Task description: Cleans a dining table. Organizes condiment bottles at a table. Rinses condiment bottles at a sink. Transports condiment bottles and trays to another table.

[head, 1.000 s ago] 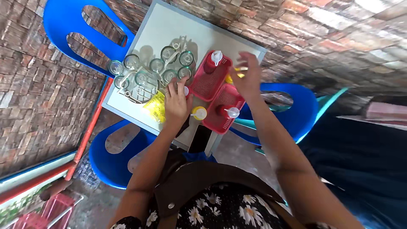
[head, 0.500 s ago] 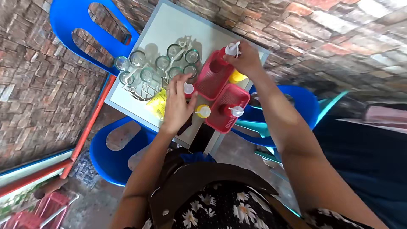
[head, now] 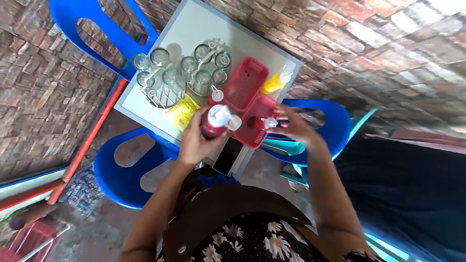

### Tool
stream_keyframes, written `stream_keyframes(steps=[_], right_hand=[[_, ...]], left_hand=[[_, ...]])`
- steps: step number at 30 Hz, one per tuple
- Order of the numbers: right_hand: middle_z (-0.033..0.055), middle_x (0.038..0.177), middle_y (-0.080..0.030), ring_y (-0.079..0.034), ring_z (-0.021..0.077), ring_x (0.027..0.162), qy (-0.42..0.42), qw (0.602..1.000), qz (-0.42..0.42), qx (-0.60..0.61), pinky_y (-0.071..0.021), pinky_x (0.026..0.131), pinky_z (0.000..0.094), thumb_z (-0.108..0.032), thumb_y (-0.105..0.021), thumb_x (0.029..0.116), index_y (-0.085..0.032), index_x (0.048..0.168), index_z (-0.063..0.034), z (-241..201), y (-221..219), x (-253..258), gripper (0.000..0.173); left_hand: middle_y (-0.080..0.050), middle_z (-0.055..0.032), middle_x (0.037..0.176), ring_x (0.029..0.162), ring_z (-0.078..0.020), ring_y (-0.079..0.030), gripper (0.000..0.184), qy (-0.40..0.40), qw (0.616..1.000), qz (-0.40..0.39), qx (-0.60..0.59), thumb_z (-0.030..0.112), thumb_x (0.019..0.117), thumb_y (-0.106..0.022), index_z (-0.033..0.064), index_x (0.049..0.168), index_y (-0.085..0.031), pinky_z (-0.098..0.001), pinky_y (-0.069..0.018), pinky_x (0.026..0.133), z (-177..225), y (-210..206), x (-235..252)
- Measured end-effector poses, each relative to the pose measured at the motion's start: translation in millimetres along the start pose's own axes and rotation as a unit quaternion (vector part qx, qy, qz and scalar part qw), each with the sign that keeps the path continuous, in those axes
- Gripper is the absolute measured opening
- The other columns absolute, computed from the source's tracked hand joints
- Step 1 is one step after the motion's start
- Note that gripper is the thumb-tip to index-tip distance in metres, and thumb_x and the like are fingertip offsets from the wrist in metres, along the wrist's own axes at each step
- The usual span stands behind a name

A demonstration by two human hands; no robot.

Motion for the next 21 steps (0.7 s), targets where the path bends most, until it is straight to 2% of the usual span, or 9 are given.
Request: stream_keyframes(steps=[3, 6, 10, 12, 14, 16, 17, 19, 21], right_hand=[[0.0259, 0.139, -0.057, -0.056, 0.0339, 0.130, -0.057, 0.997, 0.054, -0.006, -0.0476, 0.108, 0.0496, -0.017, -0.088, 0.0785, -0.045, 0.148, -0.0005, 48, -34, 6, 0.084], [0.0264, 0.132, -0.062, -0.059, 0.0347, 0.126, -0.048, 0.987, 0.155, -0.010, -0.0474, 0.108, 0.0522, -0.016, -0.086, 0.0818, -0.052, 0.142, 0.0017, 44, -38, 3, 0.072], [0.0314, 0.128, -0.063, -0.060, 0.0448, 0.122, -0.029, 0.962, 0.248, -0.109, -0.0454, 0.105, 0.0630, -0.025, -0.086, 0.0829, -0.056, 0.139, 0.0038, -7, -28, -25, 0.069], [0.0330, 0.130, -0.061, -0.061, 0.0503, 0.119, 0.004, 0.942, 0.289, -0.173, -0.0447, 0.100, 0.0697, -0.029, -0.086, 0.0813, -0.056, 0.139, 0.0025, -47, -32, -53, 0.072], [0.0319, 0.132, -0.060, -0.060, 0.0514, 0.119, 0.033, 0.930, 0.302, -0.206, -0.0441, 0.098, 0.0721, -0.032, -0.086, 0.0807, -0.056, 0.139, 0.0005, -97, -48, -83, 0.073], [0.0311, 0.129, -0.061, -0.061, 0.0502, 0.116, 0.073, 0.938, 0.263, -0.213, -0.0455, 0.096, 0.0716, -0.029, -0.087, 0.0801, -0.056, 0.138, -0.0001, -150, -78, -110, 0.072], [0.0295, 0.127, -0.063, -0.063, 0.0477, 0.115, 0.090, 0.948, 0.220, -0.210, -0.0479, 0.095, 0.0699, -0.026, -0.088, 0.0788, -0.057, 0.137, -0.0006, -173, -99, -121, 0.071], [0.0238, 0.124, -0.066, -0.066, 0.0378, 0.113, 0.152, 0.963, 0.112, -0.195, -0.0536, 0.096, 0.0603, -0.025, -0.089, 0.0768, -0.059, 0.135, 0.0001, -206, -153, -138, 0.070], [0.0159, 0.121, -0.070, -0.068, 0.0247, 0.108, 0.229, 0.961, 0.001, -0.155, -0.0571, 0.093, 0.0476, -0.032, -0.088, 0.0761, -0.064, 0.130, -0.0013, -231, -212, -153, 0.066]], left_hand=[[-0.068, -0.0123, 0.119, 0.108, -0.0149, -0.068, 0.073, 0.042, 0.998, 0.040, -0.004, 0.017, 0.0737, -0.089, 0.0028, 0.135, -0.052, -0.0366, -0.0580, 0.095, -27, 29, -32], [-0.069, -0.0122, 0.118, 0.109, -0.0158, -0.068, 0.069, 0.050, 0.997, 0.058, 0.001, 0.019, 0.0722, -0.090, 0.0018, 0.130, -0.056, -0.0370, -0.0570, 0.097, -46, 52, -63], [-0.069, -0.0138, 0.123, 0.113, -0.0159, -0.067, 0.071, 0.049, 0.997, 0.060, -0.018, 0.022, 0.0712, -0.091, 0.0002, 0.132, -0.062, -0.0337, -0.0549, 0.101, -55, 78, -101], [-0.071, -0.0155, 0.117, 0.110, -0.0171, -0.068, 0.065, 0.016, 0.998, 0.049, -0.023, 0.022, 0.0698, -0.092, -0.0032, 0.124, -0.067, -0.0331, -0.0553, 0.100, -49, 88, -123], [-0.071, -0.0146, 0.120, 0.115, -0.0209, -0.067, 0.060, -0.020, 0.999, 0.006, -0.030, 0.023, 0.0687, -0.093, -0.0002, 0.119, -0.071, -0.0368, -0.0542, 0.103, -42, 96, -142], [-0.063, -0.0159, 0.135, 0.129, -0.0294, -0.057, 0.060, -0.041, 0.998, -0.039, -0.032, 0.029, 0.0660, -0.094, 0.0082, 0.119, -0.075, -0.0449, -0.0472, 0.110, -35, 100, -163], [-0.053, -0.0179, 0.147, 0.137, -0.0347, -0.048, 0.062, -0.045, 0.997, -0.060, -0.029, 0.032, 0.0649, -0.095, 0.0140, 0.121, -0.076, -0.0493, -0.0427, 0.114, -32, 101, -174], [-0.027, -0.0230, 0.164, 0.151, -0.0445, -0.024, 0.067, -0.051, 0.992, -0.108, -0.029, 0.037, 0.0636, -0.095, 0.0242, 0.126, -0.075, -0.0579, -0.0304, 0.121, -28, 101, -196], [-0.013, -0.0265, 0.168, 0.155, -0.0498, -0.008, 0.068, -0.067, 0.988, -0.137, -0.023, 0.041, 0.0621, -0.095, 0.0284, 0.126, -0.075, -0.0622, -0.0236, 0.123, -23, 102, -214]])
Point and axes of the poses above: each hand's wrist, its own x-axis towards the middle knuckle, its own y-axis out of the back of the hand, z = x × y, the point moved 9 cm from there along x, towards the middle knuckle
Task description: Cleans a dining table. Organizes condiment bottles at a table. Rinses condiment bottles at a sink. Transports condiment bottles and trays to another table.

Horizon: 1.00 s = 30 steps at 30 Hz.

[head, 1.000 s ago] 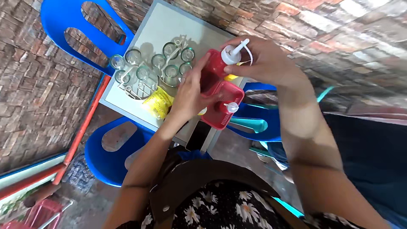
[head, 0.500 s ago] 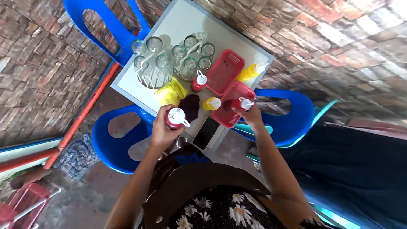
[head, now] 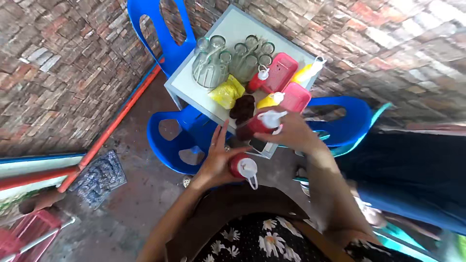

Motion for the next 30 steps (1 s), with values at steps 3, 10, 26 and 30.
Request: stream_keyframes(steps=[3, 10, 26, 30], right_hand=[[0.0075, 0.122, -0.069, -0.066, 0.0097, 0.109, 0.073, 0.978, -0.140, 0.139, -0.0564, 0.096, 0.0319, -0.039, -0.084, 0.0818, -0.065, 0.131, -0.0053, -46, -61, -1, 0.063], [0.0121, 0.122, -0.070, -0.071, 0.0185, 0.102, -0.013, 0.988, 0.028, 0.152, -0.0594, 0.092, 0.0397, -0.023, -0.051, 0.1057, -0.063, 0.132, -0.0011, 56, 32, 39, 0.036], [0.0339, 0.123, -0.064, -0.060, 0.0555, 0.116, -0.258, 0.951, -0.084, -0.149, -0.0455, 0.091, 0.0760, -0.015, -0.058, 0.1027, -0.063, 0.130, 0.0005, 318, 31, 184, 0.032], [0.0372, 0.122, -0.063, -0.060, 0.0602, 0.112, -0.228, 0.960, 0.054, -0.151, -0.0450, 0.090, 0.0778, -0.010, -0.049, 0.1063, -0.057, 0.139, 0.0007, 289, 97, 180, 0.036]], left_hand=[[-0.027, -0.0357, 0.159, 0.150, -0.0478, -0.025, 0.060, -0.033, 0.999, 0.038, -0.008, 0.042, 0.0591, -0.095, 0.0174, 0.112, -0.079, -0.0561, -0.0305, 0.121, 4, 3, -26], [-0.045, -0.0277, 0.146, 0.132, -0.0206, -0.053, 0.064, 0.003, 0.979, 0.180, -0.096, 0.039, 0.0592, -0.098, 0.0156, 0.115, -0.078, -0.0315, -0.0483, 0.110, -19, 23, -44], [-0.061, 0.0041, 0.140, 0.129, -0.0080, -0.058, 0.076, 0.021, 0.914, 0.404, 0.045, 0.035, 0.0674, -0.096, 0.0227, 0.136, -0.065, -0.0290, -0.0494, 0.111, -13, 78, 22], [-0.062, 0.0050, 0.140, 0.128, -0.0077, -0.059, 0.081, 0.035, 0.911, 0.410, 0.036, 0.034, 0.0677, -0.096, 0.0207, 0.140, -0.061, -0.0290, -0.0498, 0.111, -17, 76, 33]])
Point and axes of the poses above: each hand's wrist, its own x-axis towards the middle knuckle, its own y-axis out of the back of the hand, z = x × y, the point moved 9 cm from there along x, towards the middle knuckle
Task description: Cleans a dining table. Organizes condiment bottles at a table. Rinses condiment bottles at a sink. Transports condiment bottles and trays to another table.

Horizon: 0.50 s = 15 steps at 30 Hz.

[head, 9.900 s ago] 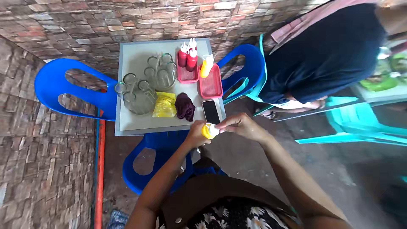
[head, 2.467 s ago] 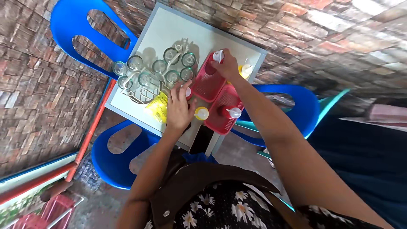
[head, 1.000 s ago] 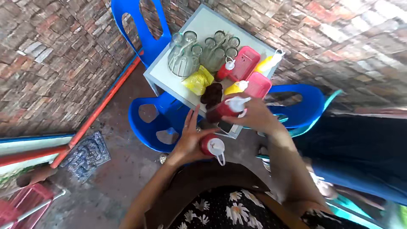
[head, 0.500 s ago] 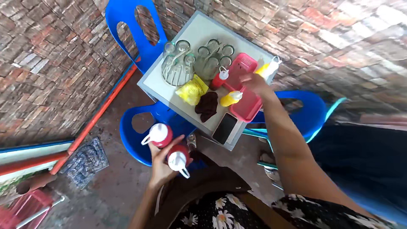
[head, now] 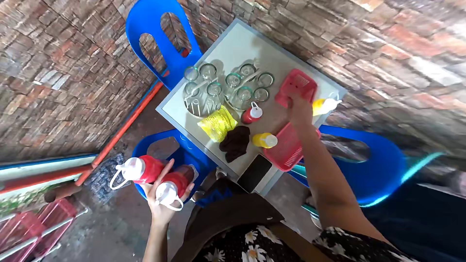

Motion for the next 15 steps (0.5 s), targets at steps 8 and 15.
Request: stream_keyframes(steps=[8, 15], right_hand=[[0.0139, 0.106, -0.066, -0.067, 0.0159, 0.098, -0.085, 0.820, 0.383, 0.416, -0.0549, 0.093, 0.0343, -0.028, -0.030, 0.1132, -0.057, 0.124, 0.0069, 64, 75, 20, 0.046], [0.0182, 0.121, -0.066, -0.065, 0.0206, 0.113, -0.216, 0.622, 0.498, 0.564, -0.0527, 0.099, 0.0361, -0.033, -0.017, 0.1144, -0.051, 0.138, 0.0075, 63, 45, 42, 0.057]], left_hand=[[-0.063, 0.0016, 0.139, 0.128, -0.0093, -0.060, 0.090, 0.003, 1.000, -0.006, -0.008, 0.034, 0.0677, -0.096, 0.0127, 0.144, -0.053, -0.0299, -0.0501, 0.111, 0, -25, 11], [-0.063, 0.0030, 0.139, 0.127, -0.0083, -0.060, 0.090, -0.005, 1.000, -0.021, -0.011, 0.034, 0.0679, -0.096, 0.0138, 0.144, -0.053, -0.0295, -0.0503, 0.111, 3, -38, 17]])
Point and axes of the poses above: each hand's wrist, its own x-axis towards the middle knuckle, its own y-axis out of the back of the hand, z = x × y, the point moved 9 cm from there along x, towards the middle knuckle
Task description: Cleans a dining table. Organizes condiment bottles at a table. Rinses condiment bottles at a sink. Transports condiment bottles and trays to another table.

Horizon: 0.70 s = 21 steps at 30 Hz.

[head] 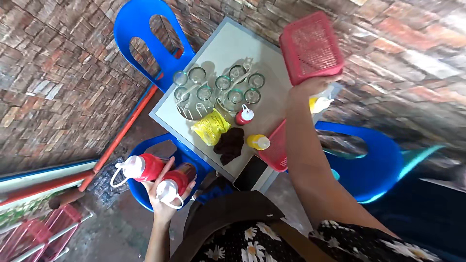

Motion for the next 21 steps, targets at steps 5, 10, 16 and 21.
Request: stream_keyframes(steps=[5, 10, 16, 21], right_hand=[[0.0215, 0.148, -0.047, -0.048, 0.0285, 0.138, -0.207, 0.976, -0.029, -0.063, -0.0453, 0.111, 0.0442, -0.025, -0.027, 0.1125, -0.034, 0.153, 0.0022, 77, -2, -8, 0.049], [0.0183, 0.146, -0.049, -0.051, 0.0277, 0.135, -0.249, 0.968, -0.021, 0.028, -0.0485, 0.107, 0.0470, -0.034, -0.028, 0.1126, -0.038, 0.151, -0.0013, 102, 4, -5, 0.052], [0.0200, 0.147, -0.049, -0.052, 0.0291, 0.135, -0.236, 0.971, -0.031, -0.008, -0.0467, 0.109, 0.0489, -0.047, -0.018, 0.1123, -0.038, 0.153, -0.0016, 89, 0, -2, 0.064], [0.0164, 0.114, -0.066, -0.067, 0.0170, 0.104, 0.066, 0.987, -0.137, 0.040, -0.0555, 0.094, 0.0338, -0.032, -0.029, 0.1136, -0.054, 0.132, 0.0086, 0, -26, 22, 0.051]], left_hand=[[-0.065, 0.0028, 0.137, 0.127, -0.0092, -0.061, 0.089, -0.004, 1.000, 0.006, 0.019, 0.037, 0.0684, -0.096, 0.0145, 0.144, -0.054, -0.0299, -0.0498, 0.111, 7, 1, -1], [-0.065, 0.0035, 0.137, 0.128, -0.0090, -0.060, 0.088, 0.001, 1.000, 0.018, 0.023, 0.037, 0.0683, -0.096, 0.0139, 0.143, -0.055, -0.0299, -0.0490, 0.112, 8, 9, -4], [-0.062, -0.0003, 0.139, 0.128, -0.0098, -0.059, 0.094, 0.010, 0.999, 0.039, 0.015, 0.034, 0.0661, -0.097, 0.0081, 0.144, -0.052, -0.0302, -0.0495, 0.112, 4, 15, -9], [-0.063, 0.0043, 0.140, 0.129, -0.0082, -0.059, 0.088, 0.003, 0.999, 0.027, 0.025, 0.036, 0.0685, -0.096, 0.0151, 0.144, -0.055, -0.0294, -0.0490, 0.112, 7, 15, -13]])
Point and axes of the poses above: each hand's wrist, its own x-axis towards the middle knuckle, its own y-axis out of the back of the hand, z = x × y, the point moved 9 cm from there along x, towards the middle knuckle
